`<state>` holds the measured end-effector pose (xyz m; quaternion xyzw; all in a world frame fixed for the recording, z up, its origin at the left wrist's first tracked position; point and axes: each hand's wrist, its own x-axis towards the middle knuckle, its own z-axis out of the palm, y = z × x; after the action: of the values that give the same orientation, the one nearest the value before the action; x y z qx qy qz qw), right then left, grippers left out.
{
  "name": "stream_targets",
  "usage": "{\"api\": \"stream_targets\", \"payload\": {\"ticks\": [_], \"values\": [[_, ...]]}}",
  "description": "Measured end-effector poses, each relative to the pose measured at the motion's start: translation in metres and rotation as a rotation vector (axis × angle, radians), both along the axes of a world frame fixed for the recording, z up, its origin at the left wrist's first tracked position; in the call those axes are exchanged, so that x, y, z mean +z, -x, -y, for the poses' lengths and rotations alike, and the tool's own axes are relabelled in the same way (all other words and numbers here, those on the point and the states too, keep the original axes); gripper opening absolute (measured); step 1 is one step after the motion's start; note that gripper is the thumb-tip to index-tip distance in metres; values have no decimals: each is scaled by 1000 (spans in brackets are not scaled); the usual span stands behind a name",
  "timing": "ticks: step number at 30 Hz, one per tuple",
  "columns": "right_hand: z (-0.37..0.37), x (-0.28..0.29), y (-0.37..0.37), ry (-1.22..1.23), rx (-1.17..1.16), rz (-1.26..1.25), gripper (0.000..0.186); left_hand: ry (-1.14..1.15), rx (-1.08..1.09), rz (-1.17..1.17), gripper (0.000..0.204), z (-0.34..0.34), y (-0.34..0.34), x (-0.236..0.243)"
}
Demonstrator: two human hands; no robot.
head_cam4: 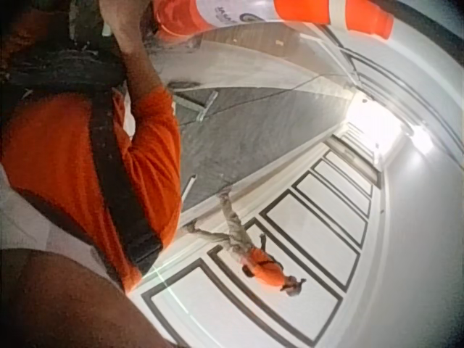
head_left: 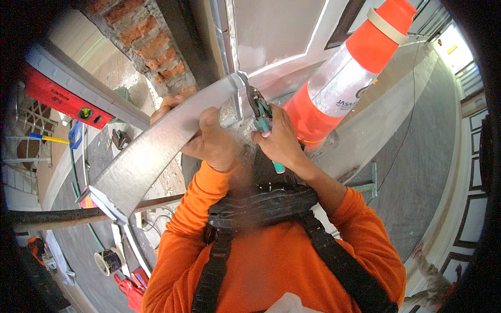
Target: The person cuts a white metal trim piece using tin snips, fits it into a wall corner, and then uses an angle grinder to smooth the edges. The task involves precise cutting and fitting of the trim to the wall structure.
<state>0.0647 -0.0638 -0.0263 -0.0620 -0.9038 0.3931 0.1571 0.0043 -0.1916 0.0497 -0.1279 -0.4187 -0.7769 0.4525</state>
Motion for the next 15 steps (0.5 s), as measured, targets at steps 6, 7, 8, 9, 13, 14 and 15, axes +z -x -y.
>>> {"api": "stream_targets", "payload": {"ticks": [6,7,8,9,13,14,15], "values": [[3,4,2,38,-48,20,50,-16,-30,-86,54,-4,1,-2],[4,7,2,41,-59,42,47,-24,-37,-112,54,-3,1,-1],[6,10,3,43,-71,63,44,-21,-38,-124,53,-2,1,-1],[5,12,3,47,-88,83,42,-18,-45,-137,52,-2,1,0],[-11,3,-4,119,7,190,47,58,-39,-105,56,13,11,-4],[-19,-3,-8,171,57,180,49,60,-61,-100,54,18,12,-3],[-28,-7,-13,221,101,168,52,61,-87,-96,52,23,15,-2]]}}
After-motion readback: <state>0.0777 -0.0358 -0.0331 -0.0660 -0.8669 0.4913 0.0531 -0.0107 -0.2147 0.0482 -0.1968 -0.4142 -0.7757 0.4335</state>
